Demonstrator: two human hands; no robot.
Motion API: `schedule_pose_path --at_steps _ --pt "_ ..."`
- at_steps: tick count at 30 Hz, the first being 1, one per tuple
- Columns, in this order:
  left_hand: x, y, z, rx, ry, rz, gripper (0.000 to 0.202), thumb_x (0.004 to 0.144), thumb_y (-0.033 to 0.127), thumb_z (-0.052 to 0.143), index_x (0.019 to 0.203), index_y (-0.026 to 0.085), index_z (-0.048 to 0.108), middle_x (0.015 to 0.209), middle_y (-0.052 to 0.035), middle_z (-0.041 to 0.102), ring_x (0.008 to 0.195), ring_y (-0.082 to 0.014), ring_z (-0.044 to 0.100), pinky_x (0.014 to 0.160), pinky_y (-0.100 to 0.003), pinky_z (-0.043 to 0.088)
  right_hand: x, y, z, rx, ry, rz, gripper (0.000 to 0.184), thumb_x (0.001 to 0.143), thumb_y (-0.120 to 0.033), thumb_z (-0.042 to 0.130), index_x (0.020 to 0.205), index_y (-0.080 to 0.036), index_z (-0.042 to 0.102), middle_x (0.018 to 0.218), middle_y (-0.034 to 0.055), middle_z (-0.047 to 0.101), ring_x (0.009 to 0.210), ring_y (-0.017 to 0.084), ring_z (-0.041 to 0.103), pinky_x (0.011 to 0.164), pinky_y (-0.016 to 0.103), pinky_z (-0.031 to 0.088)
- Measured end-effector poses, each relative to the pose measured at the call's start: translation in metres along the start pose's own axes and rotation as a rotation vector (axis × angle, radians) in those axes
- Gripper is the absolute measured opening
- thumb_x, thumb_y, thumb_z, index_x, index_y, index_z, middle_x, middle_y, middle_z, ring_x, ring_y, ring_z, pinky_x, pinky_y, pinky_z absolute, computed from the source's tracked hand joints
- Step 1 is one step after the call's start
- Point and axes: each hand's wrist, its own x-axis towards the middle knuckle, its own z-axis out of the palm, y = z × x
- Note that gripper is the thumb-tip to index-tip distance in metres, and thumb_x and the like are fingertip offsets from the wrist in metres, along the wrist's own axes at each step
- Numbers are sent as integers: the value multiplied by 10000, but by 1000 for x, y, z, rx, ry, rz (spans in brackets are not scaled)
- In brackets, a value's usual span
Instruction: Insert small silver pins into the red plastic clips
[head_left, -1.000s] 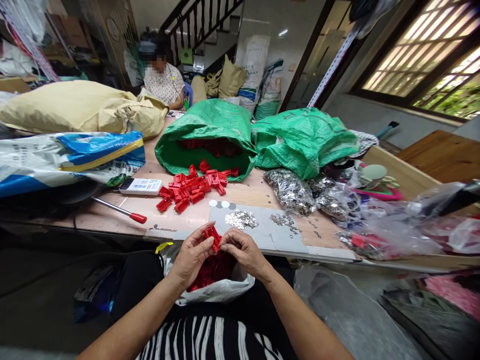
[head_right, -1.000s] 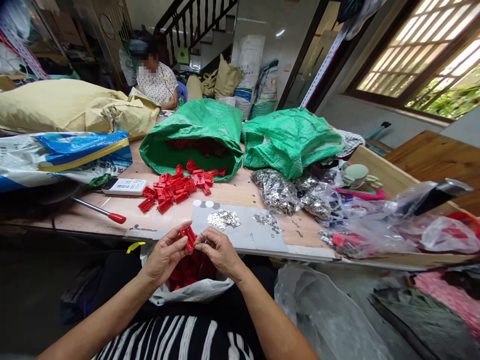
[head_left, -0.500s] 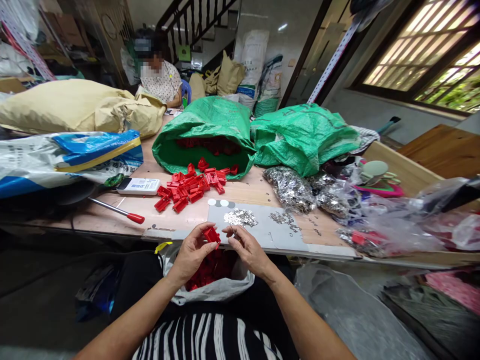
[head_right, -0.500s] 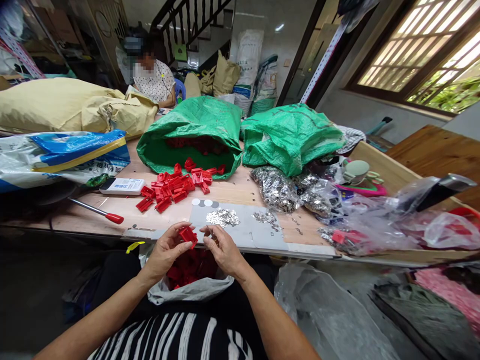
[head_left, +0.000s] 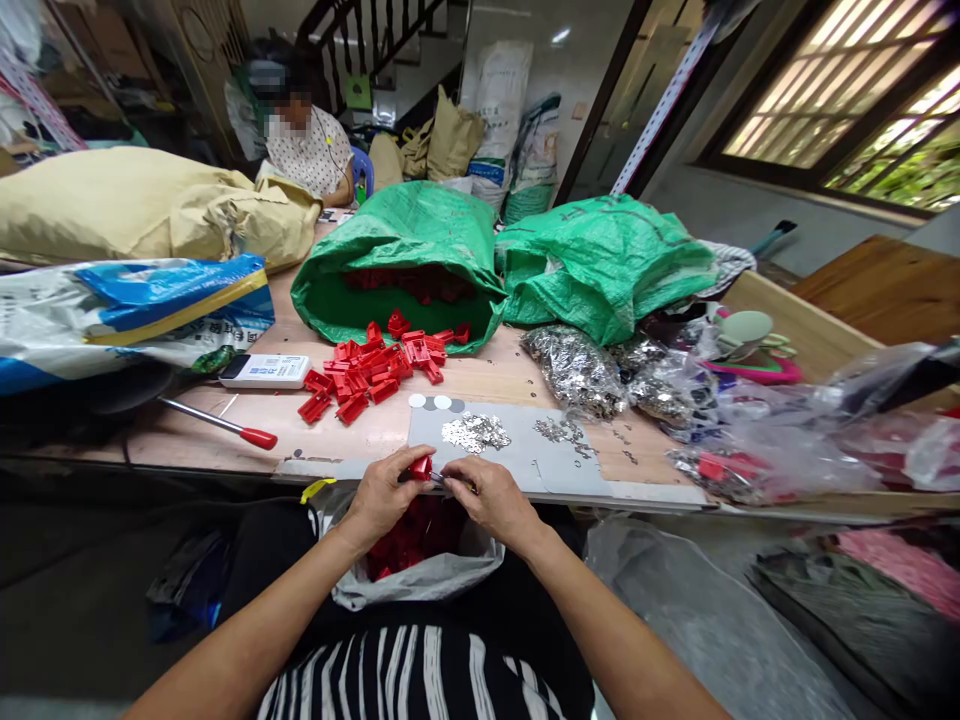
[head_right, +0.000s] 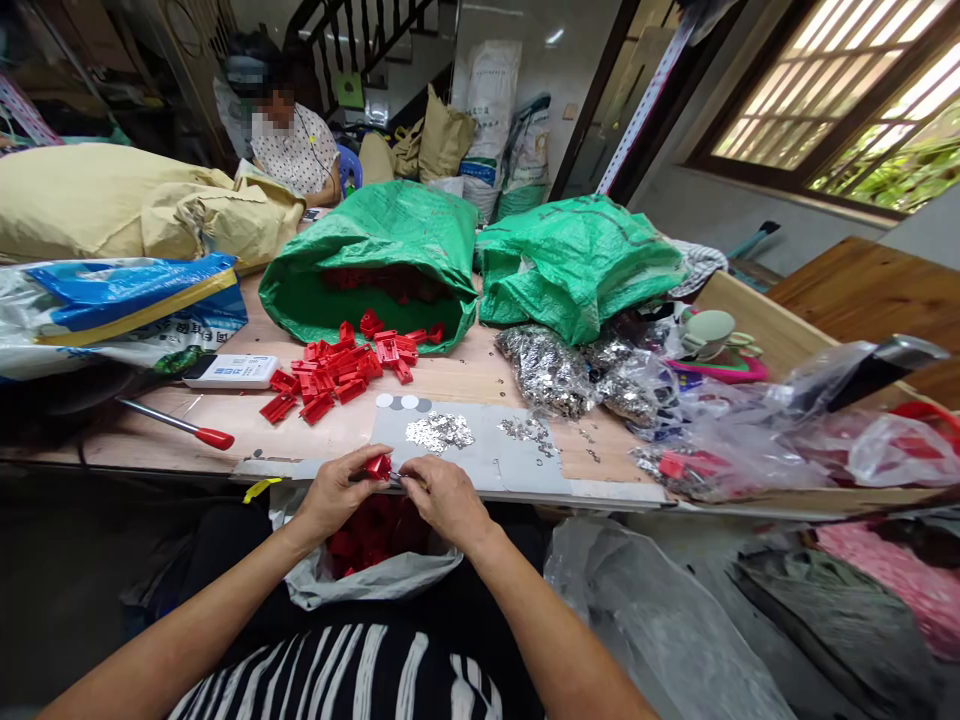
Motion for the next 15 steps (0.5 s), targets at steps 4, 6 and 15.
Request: schedule_pose_path --at_steps 4,6,15 --pt "1 0 -2 54 -9 36 415 733 156 656 1138 248 643 1126 -28 702 1087 -206 617 1000 -388 443 2 1 -1 4 -20 -35 152 857 -170 555 962 -212 657 885 36 662 828 151 602 751 254 448" --pt "1 0 -2 64 -4 43 419 729 159 663 1136 253 646 1122 -26 705 1092 -210 617 1021 -404 426 2 2 -2 2 -31 -42 153 857 -171 558 964 -212 660 887 39 657 833 151 600 756 254 449" --pt "3 2 -3 16 4 78 419 708 170 692 1111 279 657 1054 -5 728 1025 -205 653 1032 -409 417 3 2 1 -33 -57 -24 166 862 -159 536 956 -210 664 904 47 646 851 157 600 774 269 451"
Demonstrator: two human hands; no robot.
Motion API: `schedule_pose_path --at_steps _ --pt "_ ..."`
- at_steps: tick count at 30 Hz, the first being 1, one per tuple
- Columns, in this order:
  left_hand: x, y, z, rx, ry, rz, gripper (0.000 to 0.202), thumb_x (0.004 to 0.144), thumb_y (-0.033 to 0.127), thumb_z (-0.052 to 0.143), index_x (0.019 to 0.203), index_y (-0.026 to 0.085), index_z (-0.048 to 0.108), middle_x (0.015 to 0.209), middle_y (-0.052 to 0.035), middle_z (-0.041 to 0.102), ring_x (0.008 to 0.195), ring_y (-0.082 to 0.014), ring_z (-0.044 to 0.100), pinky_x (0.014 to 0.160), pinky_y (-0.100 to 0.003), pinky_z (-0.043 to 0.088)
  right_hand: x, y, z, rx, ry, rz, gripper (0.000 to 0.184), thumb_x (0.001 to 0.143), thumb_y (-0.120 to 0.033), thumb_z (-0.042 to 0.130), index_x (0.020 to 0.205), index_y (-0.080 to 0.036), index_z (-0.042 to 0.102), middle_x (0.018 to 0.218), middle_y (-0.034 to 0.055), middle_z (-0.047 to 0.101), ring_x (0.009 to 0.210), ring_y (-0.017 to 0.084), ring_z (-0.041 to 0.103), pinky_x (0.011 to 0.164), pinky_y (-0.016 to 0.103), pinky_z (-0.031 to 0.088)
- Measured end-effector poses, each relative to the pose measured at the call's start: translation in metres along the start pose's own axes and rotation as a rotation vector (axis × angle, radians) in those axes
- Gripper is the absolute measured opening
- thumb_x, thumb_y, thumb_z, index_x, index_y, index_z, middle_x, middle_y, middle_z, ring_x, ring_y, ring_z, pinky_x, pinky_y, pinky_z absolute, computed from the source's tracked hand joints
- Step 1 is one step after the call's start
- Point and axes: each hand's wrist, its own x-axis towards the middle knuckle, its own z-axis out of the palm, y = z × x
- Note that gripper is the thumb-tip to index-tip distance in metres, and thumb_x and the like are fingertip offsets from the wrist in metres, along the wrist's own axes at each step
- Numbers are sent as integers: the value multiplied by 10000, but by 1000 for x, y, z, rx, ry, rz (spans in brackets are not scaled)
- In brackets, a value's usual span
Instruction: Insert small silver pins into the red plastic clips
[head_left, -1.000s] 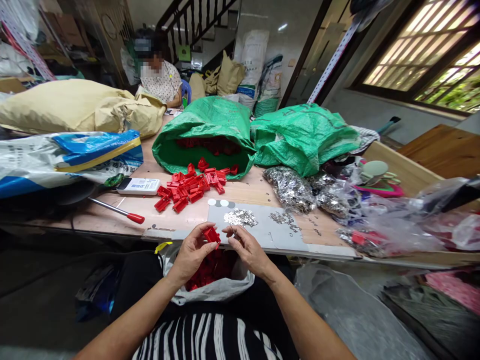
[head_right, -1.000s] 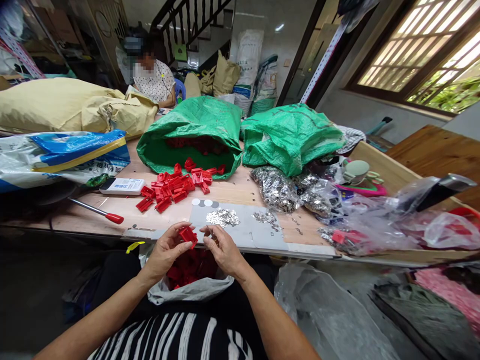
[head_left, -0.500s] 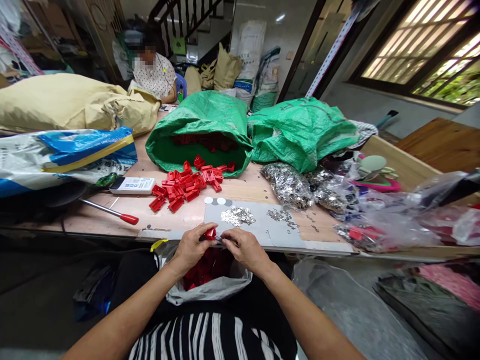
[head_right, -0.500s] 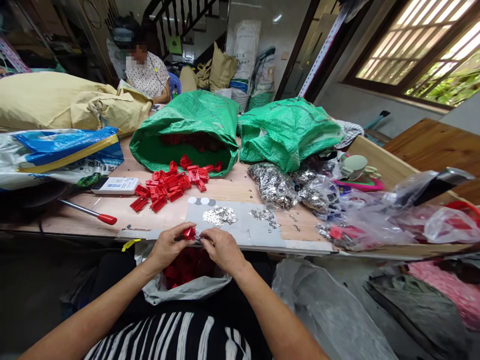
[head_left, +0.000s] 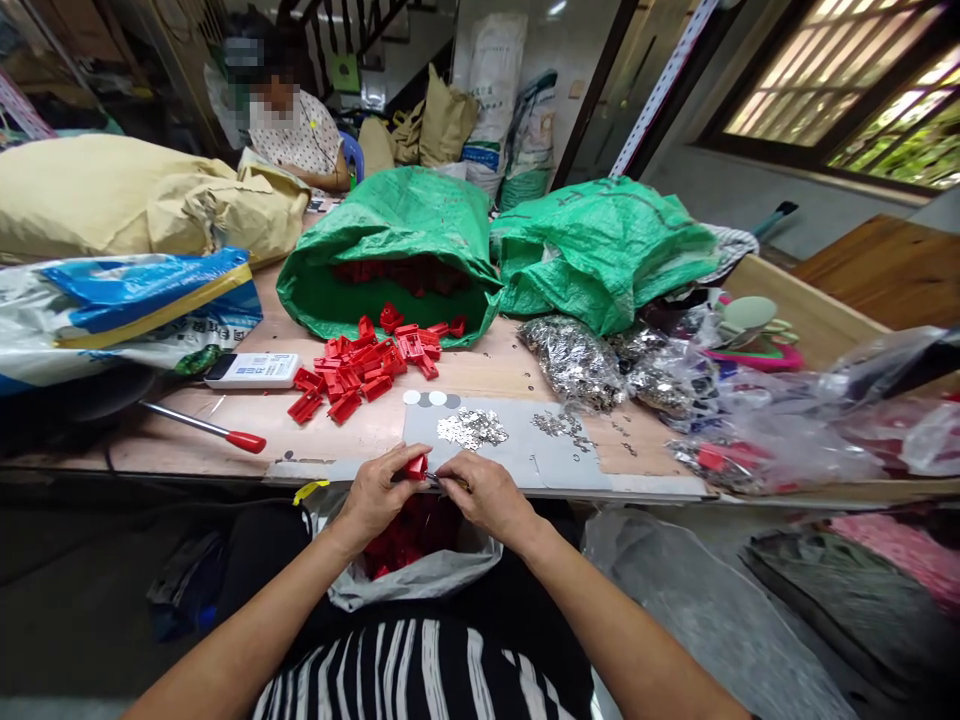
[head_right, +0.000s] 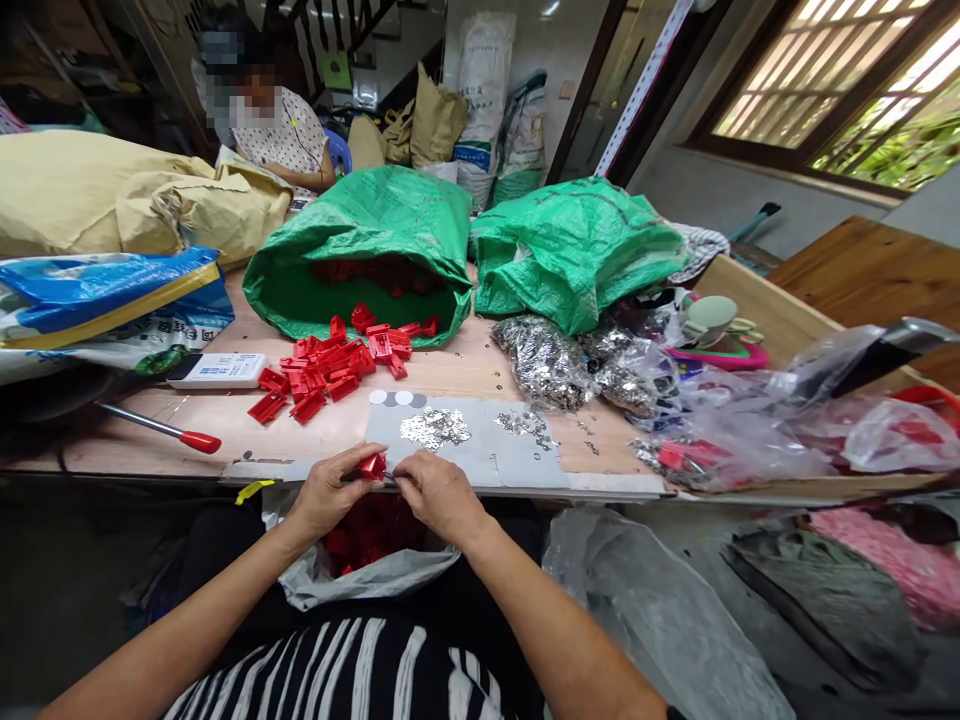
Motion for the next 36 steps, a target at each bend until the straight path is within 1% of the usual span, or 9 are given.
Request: schedule_pose_path --at_steps 4,7,11,15,20,24,29,34,36 --pt "-2 -3 2 13 18 0 379 726 186 686 1096 261 660 1069 -26 721 1030 -219 647 965 -387 469 2 -7 2 -64 -16 29 150 872 -163 519 924 -206 654 895 48 635 852 159 597 767 264 443" --pt "-3 -4 3 13 27 0 365 738 193 675 1097 255 657 1061 -35 719 987 -220 658 894 -363 506 2 -14 5 -125 -19 79 139 879 -177 510 918 -206 640 887 50 624 847 167 593 754 266 436" --pt "-4 -3 4 14 31 -1 358 739 195 671 1094 237 654 1031 -39 721 941 -213 664 861 -350 514 2 -19 8 -169 0 135 137 889 -199 500 934 -208 629 892 50 619 826 171 590 726 268 426" --pt "-5 0 5 -5 41 -30 345 732 203 671 1076 230 645 1030 -34 715 924 -200 664 862 -348 513 0 -19 4 -114 -10 125 141 887 -209 516 966 -217 633 888 44 616 844 166 585 746 264 420" --pt "-11 9 4 -38 105 -32 292 737 220 662 1027 220 631 985 -31 709 900 -190 660 859 -338 506 -8 -21 -6 -60 65 113 228 942 -236 419 1085 -227 595 934 54 582 878 169 568 769 281 424" --pt "-15 16 2 -44 130 -22 271 748 223 655 1017 228 619 978 -31 699 904 -191 653 865 -337 495 -16 -21 -9 -22 87 109 205 938 -223 420 1080 -232 568 991 50 579 911 167 560 794 289 424" --pt "-19 18 2 -57 130 -18 271 760 227 650 1024 225 593 994 -35 679 911 -189 646 854 -325 487 -23 -20 -8 24 66 110 207 940 -217 397 1098 -247 528 1039 38 606 911 162 570 787 289 418" --pt "-19 21 1 -22 146 -20 248 762 198 626 1006 222 586 972 -29 672 902 -184 636 838 -322 480 -21 -22 -11 75 -11 167 205 941 -220 393 1109 -261 504 830 -8 635 766 151 588 701 265 406" --pt "-17 21 1 4 119 -20 261 757 181 614 1013 227 590 942 -19 674 875 -181 636 822 -321 481 -17 -23 -11 85 6 151 186 922 -196 427 1067 -250 530 844 -2 627 784 148 582 713 261 407"
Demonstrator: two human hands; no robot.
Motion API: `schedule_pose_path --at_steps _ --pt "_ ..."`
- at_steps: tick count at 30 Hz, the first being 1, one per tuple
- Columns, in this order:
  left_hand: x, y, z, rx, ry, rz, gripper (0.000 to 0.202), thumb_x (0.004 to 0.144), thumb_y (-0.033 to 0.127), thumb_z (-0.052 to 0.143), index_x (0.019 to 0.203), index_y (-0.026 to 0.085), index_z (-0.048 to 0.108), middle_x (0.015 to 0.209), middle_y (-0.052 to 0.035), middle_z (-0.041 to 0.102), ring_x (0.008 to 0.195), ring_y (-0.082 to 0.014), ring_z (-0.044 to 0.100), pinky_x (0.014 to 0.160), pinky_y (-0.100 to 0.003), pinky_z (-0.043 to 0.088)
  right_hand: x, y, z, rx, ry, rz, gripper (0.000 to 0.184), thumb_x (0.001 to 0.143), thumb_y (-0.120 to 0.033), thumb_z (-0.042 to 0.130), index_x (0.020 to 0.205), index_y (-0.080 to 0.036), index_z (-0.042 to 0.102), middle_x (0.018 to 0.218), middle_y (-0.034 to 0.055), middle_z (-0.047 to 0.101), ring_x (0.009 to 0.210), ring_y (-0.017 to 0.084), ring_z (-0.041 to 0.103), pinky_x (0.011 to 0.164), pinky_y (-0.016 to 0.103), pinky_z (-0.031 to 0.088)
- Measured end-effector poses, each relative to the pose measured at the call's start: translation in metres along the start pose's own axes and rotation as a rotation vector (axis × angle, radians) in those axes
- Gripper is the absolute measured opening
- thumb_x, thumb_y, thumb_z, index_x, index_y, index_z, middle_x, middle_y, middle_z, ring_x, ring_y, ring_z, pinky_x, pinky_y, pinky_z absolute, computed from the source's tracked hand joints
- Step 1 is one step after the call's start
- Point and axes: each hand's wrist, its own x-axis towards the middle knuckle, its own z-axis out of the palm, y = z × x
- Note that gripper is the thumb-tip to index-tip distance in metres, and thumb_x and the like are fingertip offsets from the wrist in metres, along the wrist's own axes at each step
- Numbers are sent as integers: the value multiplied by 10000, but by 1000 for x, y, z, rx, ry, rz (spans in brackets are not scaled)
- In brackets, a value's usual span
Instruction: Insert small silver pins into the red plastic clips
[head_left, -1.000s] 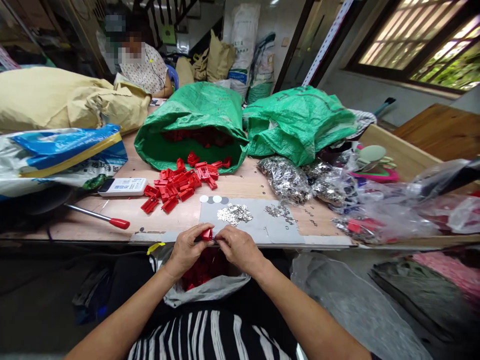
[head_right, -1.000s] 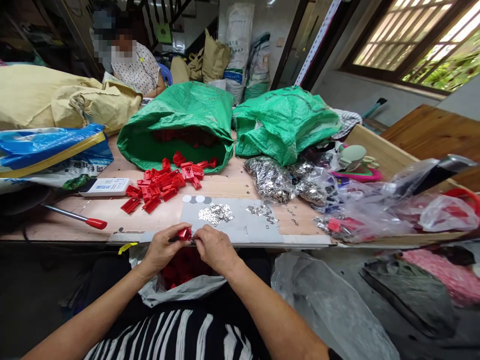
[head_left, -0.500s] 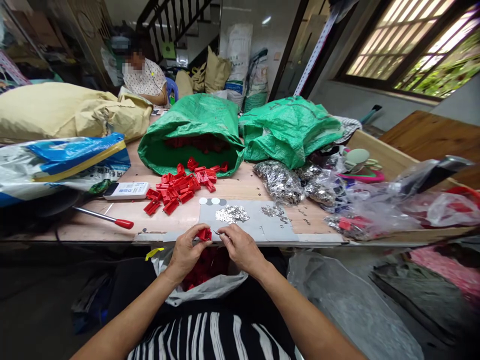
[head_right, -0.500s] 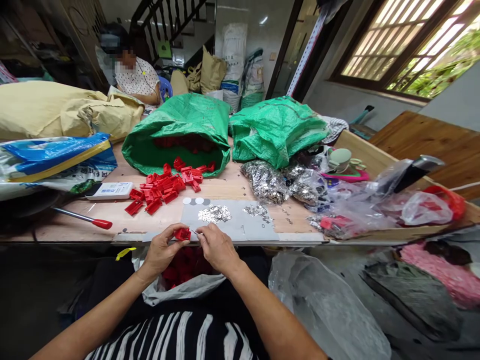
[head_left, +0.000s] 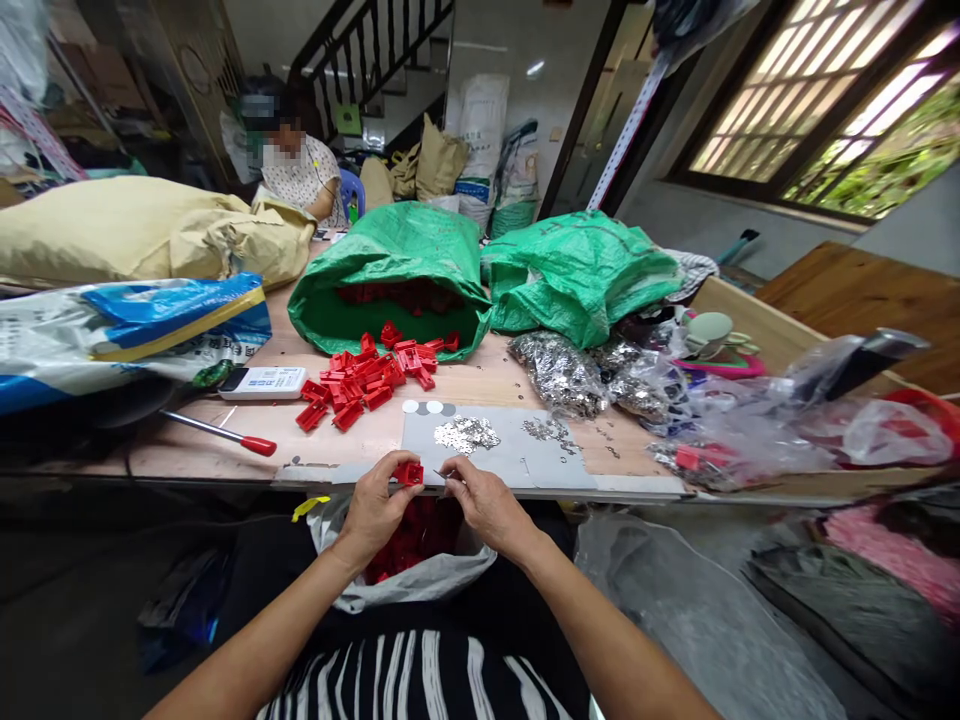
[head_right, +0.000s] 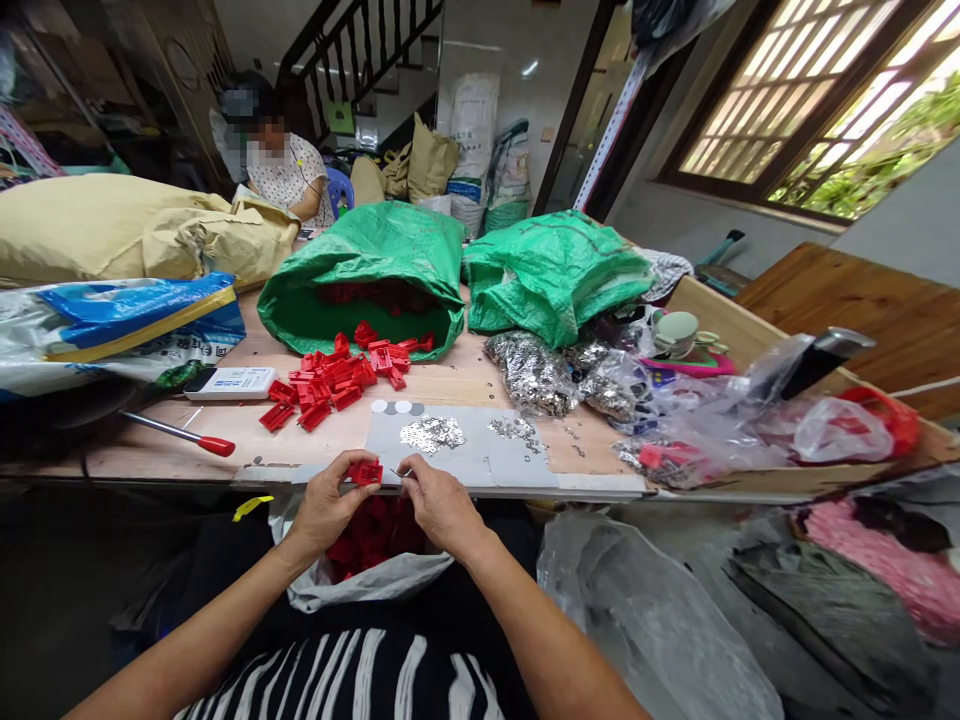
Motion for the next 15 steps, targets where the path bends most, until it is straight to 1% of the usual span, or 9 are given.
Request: schedule_pose_path --at_steps 2,4,8,15 --pt "2 -2 2 22 -36 12 291 750 163 605 1031 234 589 939 -16 675 872 -182 630 820 -326 479 5 0 2 -18 36 -28 158 894 -170 475 1001 -231 574 900 21 612 831 150 571 745 265 409" --pt "4 -5 4 32 -63 18 320 742 157 605 1051 238 586 963 -19 677 893 -186 628 833 -334 478 10 1 4 -46 48 -44 141 872 -157 514 962 -216 604 900 31 599 833 151 562 751 267 411" --pt "6 -12 6 35 -87 4 340 743 173 616 1075 243 590 988 -21 685 909 -189 638 837 -330 486 15 4 9 -85 27 -52 105 846 -150 556 912 -205 618 839 22 609 788 147 561 712 258 405" --pt "6 -19 4 35 -110 14 342 754 234 641 1092 254 596 992 -17 694 901 -194 647 827 -322 492 18 8 10 -116 -11 -50 86 845 -156 564 867 -196 636 829 28 630 791 147 579 707 249 402"
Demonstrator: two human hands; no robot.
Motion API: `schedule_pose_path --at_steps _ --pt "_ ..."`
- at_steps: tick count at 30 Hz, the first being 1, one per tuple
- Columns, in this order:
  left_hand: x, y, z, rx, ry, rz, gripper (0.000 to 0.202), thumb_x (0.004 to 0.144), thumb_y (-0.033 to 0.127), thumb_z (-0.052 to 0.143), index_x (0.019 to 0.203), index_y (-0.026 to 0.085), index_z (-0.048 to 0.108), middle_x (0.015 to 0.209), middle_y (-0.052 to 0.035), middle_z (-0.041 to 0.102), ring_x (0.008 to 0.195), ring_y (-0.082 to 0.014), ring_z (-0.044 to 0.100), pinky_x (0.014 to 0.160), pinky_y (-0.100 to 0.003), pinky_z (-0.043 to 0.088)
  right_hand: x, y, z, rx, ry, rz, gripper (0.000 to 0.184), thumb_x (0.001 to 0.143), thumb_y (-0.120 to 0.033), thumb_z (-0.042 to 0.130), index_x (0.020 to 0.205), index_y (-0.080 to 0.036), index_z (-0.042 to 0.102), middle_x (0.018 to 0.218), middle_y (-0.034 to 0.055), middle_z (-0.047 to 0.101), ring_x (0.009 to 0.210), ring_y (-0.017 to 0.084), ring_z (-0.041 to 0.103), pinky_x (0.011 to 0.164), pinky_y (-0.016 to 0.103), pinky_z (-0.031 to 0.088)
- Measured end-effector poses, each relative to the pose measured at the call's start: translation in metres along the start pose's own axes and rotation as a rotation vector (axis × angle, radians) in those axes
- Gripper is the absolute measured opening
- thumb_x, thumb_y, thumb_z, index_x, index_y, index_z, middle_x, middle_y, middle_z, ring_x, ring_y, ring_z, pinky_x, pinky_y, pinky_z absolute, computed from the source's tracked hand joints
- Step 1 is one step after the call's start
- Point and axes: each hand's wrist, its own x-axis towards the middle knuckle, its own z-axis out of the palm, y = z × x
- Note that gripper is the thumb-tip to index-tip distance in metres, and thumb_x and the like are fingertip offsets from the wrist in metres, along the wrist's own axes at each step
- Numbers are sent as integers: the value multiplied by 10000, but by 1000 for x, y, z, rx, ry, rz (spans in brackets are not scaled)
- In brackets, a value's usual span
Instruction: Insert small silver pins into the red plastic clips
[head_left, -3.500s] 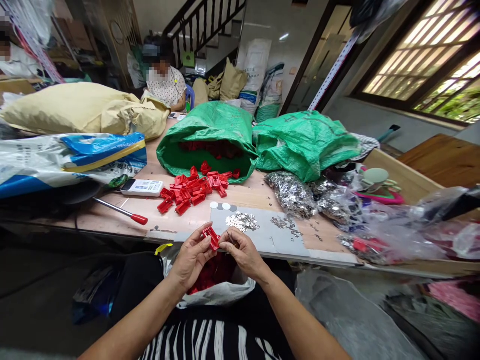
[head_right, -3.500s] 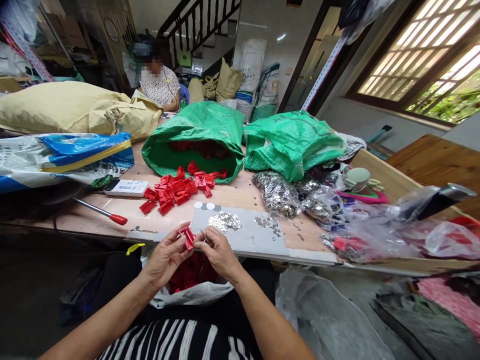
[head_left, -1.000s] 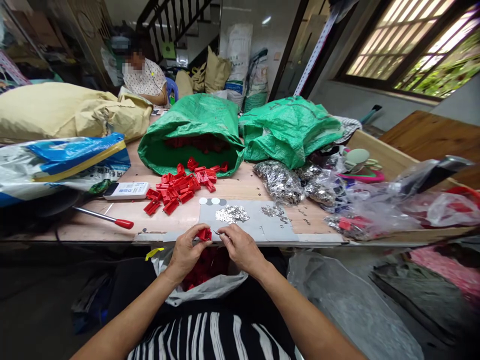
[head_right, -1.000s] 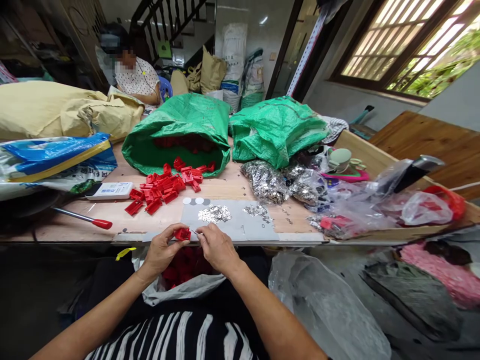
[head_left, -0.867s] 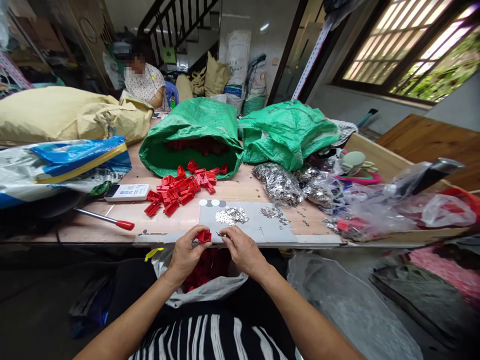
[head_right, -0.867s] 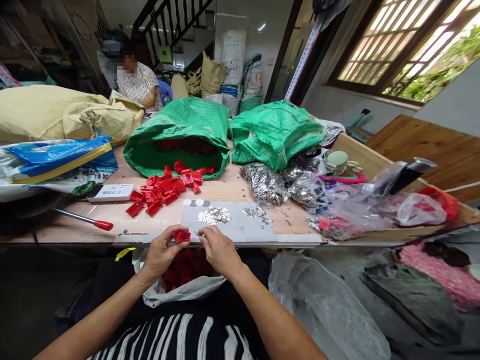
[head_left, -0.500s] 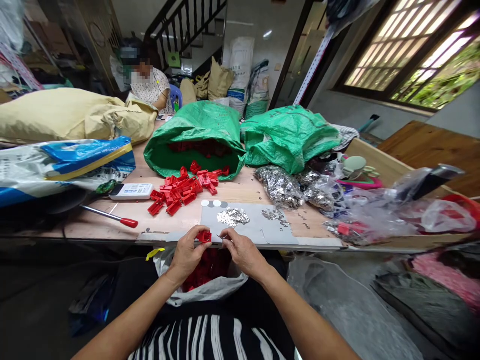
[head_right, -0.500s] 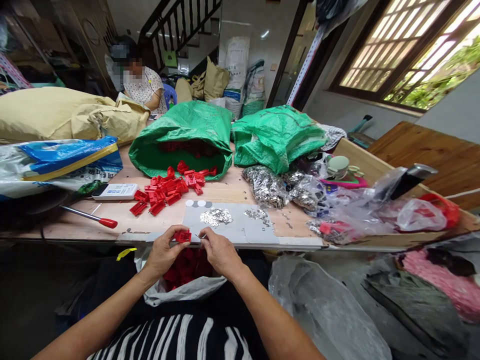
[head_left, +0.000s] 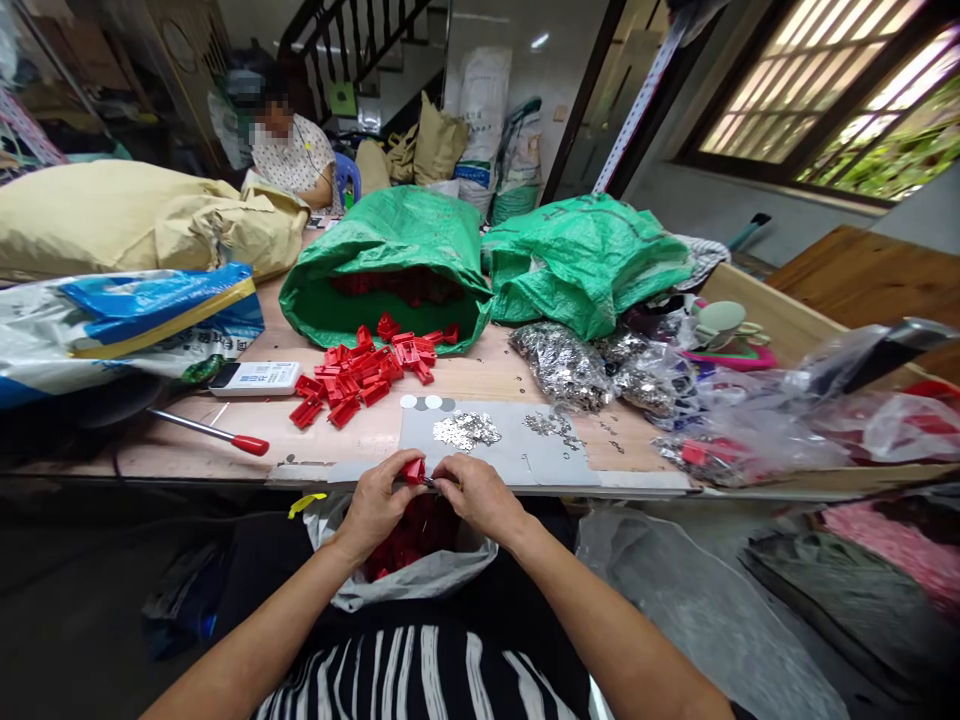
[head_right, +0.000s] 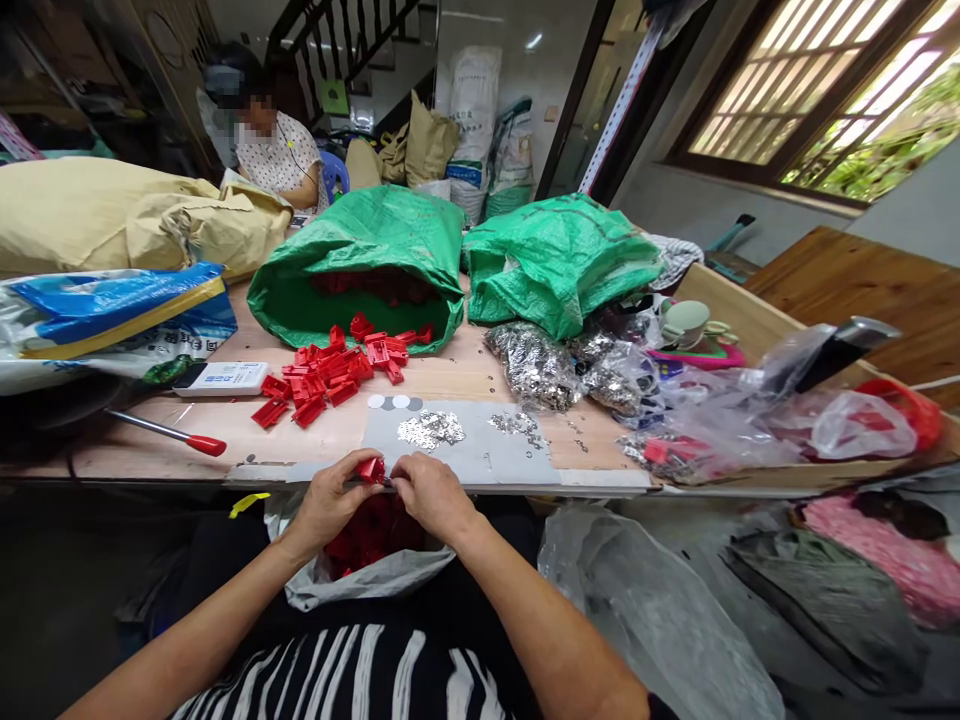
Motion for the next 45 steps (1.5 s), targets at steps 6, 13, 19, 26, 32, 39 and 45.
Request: schedule_pose_path --at_steps 6,13,19,26,32,39,45 --pt "0 -3 0 0 3 -10 343 753 222 652 1092 254 605 1005 -14 699 894 -189 655 832 -315 494 1 2 -1 21 -17 -3 93 847 -161 557 861 -197 642 818 29 636 778 149 579 697 251 402" --pt "1 -4 -1 -1 -22 -32 360 756 201 664 1108 238 594 1032 -21 691 919 -184 648 847 -303 485 4 2 -6 51 -49 6 90 842 -152 560 852 -185 643 805 27 632 766 140 572 701 239 399" --pt "-1 -3 2 24 -7 -13 350 763 191 663 1104 223 593 1038 -42 696 939 -192 649 853 -305 482 4 -4 -8 -21 -101 50 93 855 -166 542 853 -178 634 827 34 623 795 144 571 713 238 389" --pt "-3 1 12 59 94 -31 331 768 177 642 1094 222 605 1056 -61 698 971 -212 644 873 -314 462 2 -13 1 -179 -75 93 119 881 -176 472 889 -190 591 870 43 599 781 159 562 685 257 375" --pt "-3 21 5 -91 108 -105 245 707 141 679 929 225 621 855 -4 667 806 -177 611 775 -285 447 -5 -8 -1 12 2 12 118 893 -192 465 952 -203 566 925 40 591 844 160 559 739 265 398" --pt "-10 45 -8 -1089 140 -480 152 746 203 690 836 186 569 816 0 687 785 -133 653 803 -263 479 -17 -21 -15 430 -7 -86 241 943 -213 379 1177 -199 433 694 -35 589 638 117 531 674 245 411" --pt "-12 54 -13 -1509 123 -737 104 863 141 542 815 106 628 813 -99 733 790 -181 704 825 -319 538 -22 -33 -17 368 -63 -116 389 940 -266 426 1329 -244 415 633 -48 564 590 111 521 631 223 404"
